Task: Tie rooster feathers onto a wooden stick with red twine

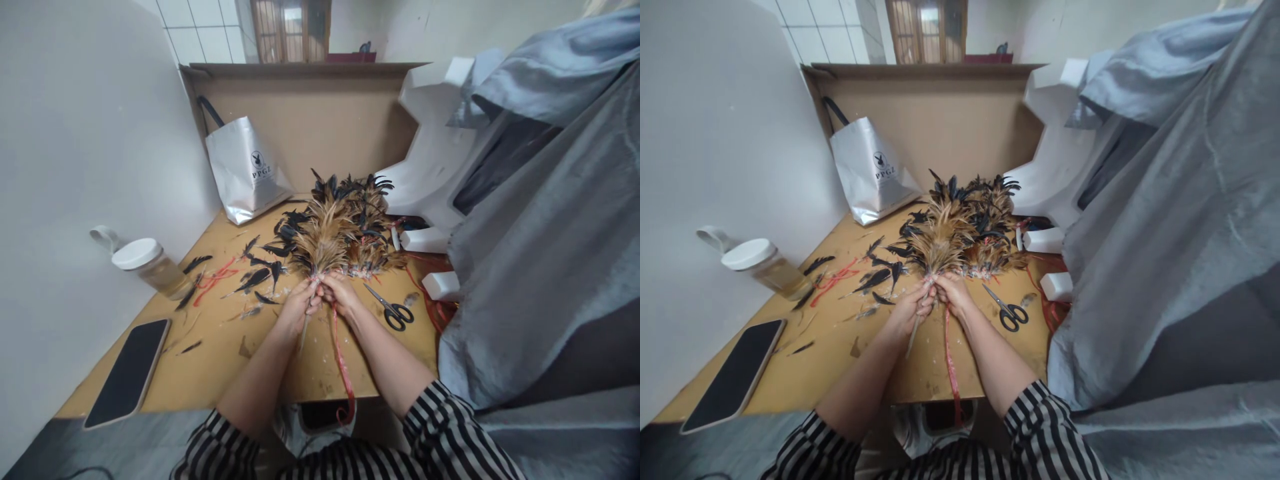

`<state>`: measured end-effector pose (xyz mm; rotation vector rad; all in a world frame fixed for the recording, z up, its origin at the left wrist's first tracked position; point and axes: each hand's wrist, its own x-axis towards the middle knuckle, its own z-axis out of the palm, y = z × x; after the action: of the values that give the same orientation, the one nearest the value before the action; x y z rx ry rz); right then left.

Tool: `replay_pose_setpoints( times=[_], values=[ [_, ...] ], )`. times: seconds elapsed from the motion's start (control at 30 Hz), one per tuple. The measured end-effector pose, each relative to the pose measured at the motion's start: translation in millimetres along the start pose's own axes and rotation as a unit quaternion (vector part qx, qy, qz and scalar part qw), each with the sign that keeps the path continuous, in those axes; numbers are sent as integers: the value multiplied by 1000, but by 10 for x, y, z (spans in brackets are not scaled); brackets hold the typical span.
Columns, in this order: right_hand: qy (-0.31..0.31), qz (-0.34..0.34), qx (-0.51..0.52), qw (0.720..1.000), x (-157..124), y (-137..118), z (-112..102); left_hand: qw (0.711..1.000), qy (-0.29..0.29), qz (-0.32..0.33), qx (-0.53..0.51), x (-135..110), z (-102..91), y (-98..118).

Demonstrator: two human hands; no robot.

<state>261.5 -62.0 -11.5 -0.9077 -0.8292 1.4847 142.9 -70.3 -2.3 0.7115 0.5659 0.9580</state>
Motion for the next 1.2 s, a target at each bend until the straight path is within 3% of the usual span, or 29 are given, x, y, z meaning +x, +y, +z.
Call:
replay_pose_setpoints(
  times=[0.2,0.53,0.67,0.97,1.2],
  values=[
    [6,13,-23,1000,-3,-7,12,982,84,102,137,59,-39,-119],
    [43,15,-48,998,-62,-99,59,965,108,176,160,132,-102,-217],
    [34,9,-42,999,-58,-88,49,965,102,167,173,102,-81,-200],
    [-8,10,-33,999,-43,-71,6,981,78,76,160,4,13,-97],
    [-45,17,-52,998,-49,-64,13,977,84,82,179,18,5,-85]
  ],
)
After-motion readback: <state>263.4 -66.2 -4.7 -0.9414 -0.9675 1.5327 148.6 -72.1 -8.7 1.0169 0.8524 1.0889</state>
